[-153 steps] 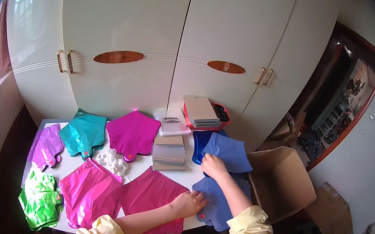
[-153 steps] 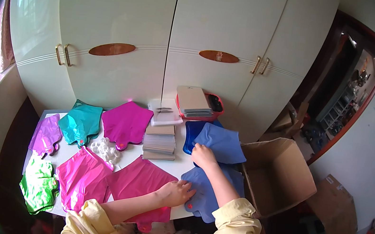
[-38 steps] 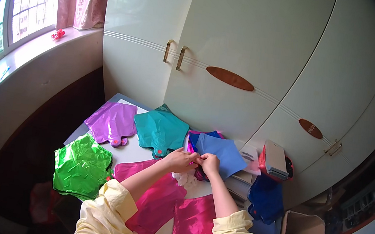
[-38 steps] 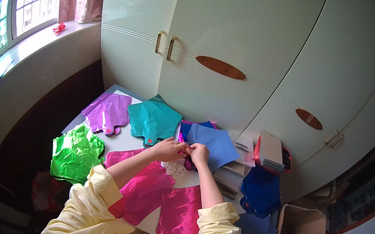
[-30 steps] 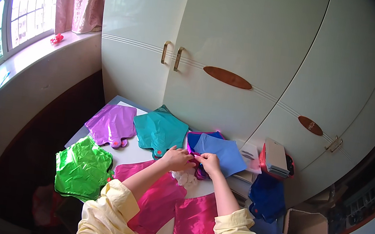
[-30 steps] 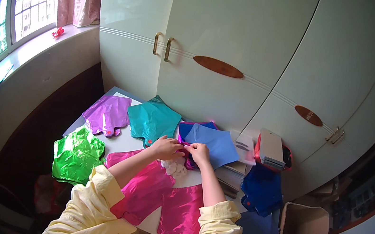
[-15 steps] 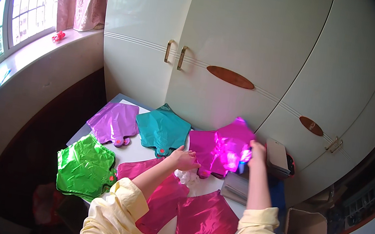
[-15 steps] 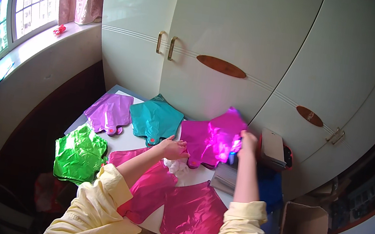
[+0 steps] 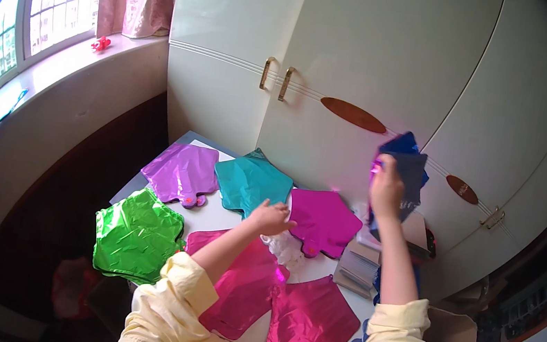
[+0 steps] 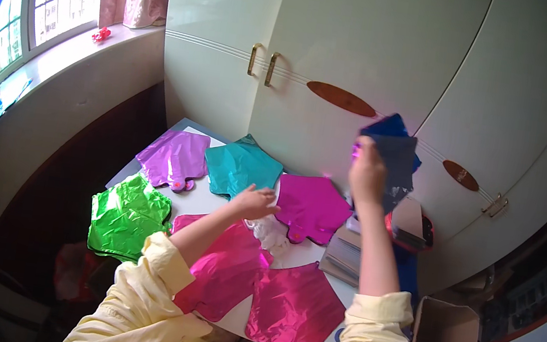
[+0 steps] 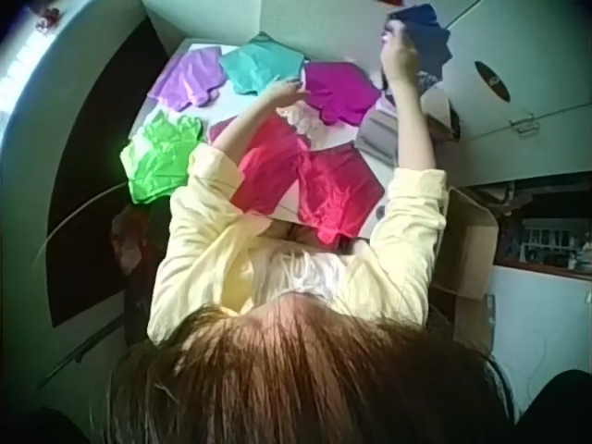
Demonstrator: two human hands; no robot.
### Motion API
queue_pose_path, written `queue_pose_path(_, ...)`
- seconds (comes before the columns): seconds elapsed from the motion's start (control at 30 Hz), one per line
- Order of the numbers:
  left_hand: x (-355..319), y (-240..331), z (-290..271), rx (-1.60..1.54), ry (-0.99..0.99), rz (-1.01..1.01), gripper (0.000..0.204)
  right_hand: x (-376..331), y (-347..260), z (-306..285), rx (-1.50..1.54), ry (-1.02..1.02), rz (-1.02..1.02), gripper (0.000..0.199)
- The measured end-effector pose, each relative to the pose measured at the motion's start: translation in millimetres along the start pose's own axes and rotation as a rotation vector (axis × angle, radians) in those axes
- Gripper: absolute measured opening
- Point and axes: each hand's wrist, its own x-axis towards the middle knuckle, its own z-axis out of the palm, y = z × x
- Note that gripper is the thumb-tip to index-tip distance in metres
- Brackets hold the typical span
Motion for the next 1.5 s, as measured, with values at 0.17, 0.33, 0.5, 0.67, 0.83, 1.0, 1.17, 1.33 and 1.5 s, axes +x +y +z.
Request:
queue_pose_path(0.17, -57.1, -86.5, -27.9, 0.032, 0.182, -0.212, 0.044, -30.5, -67.1, 105.8, -0.002, -0.287, -0.610, 0.004)
queue_pose_path(0.33, -102.2, -140.9, -19.6, 0.004, 0.179, -0.286, 0.039, -118.4, -123.1, 194.1, 0.120, -0.634, -0.660, 0.004)
queue_pose_path(0.5, -119.2, -136.6, -15.9, 0.000, 0.131, -0.168, 0.044, -150.0, -129.8, 216.2, 0.149, -0.742, -0.504, 0.009)
queue_pose_path(0.67, -115.5, -132.0, -22.6, 0.015, 0.126, -0.156, 0.047, -155.0, -124.9, 230.2, 0.186, -0.691, -0.289, 0.012)
queue_pose_path(0.83, -103.7, -128.6, -17.6, 0.015, 0.239, -0.131, 0.050, -150.0, -125.4, 226.8, 0.372, -0.623, 0.096, 0.015)
queue_pose_path(1.0, -90.3, -122.2, -16.8, -0.031, 0.318, -0.123, 0.048, -149.8, -118.3, 226.4, 0.518, -0.624, 0.352, 0.016)
queue_pose_path(1.17, -86.4, -120.3, -16.8, -0.101, 0.367, -0.083, 0.046, -150.2, -113.3, 230.7, 0.600, -0.637, 0.491, 0.018)
queue_pose_path(1.33, -84.0, -110.3, -18.3, -0.087, 0.213, -0.073, 0.041, -148.8, -108.1, 231.7, 0.653, -0.651, 0.543, 0.020)
queue_pose_path(1.5, -78.2, -112.5, -8.3, -0.155, 0.359, -0.126, 0.041, -150.7, -113.8, 235.4, 0.536, -0.731, 0.453, 0.021)
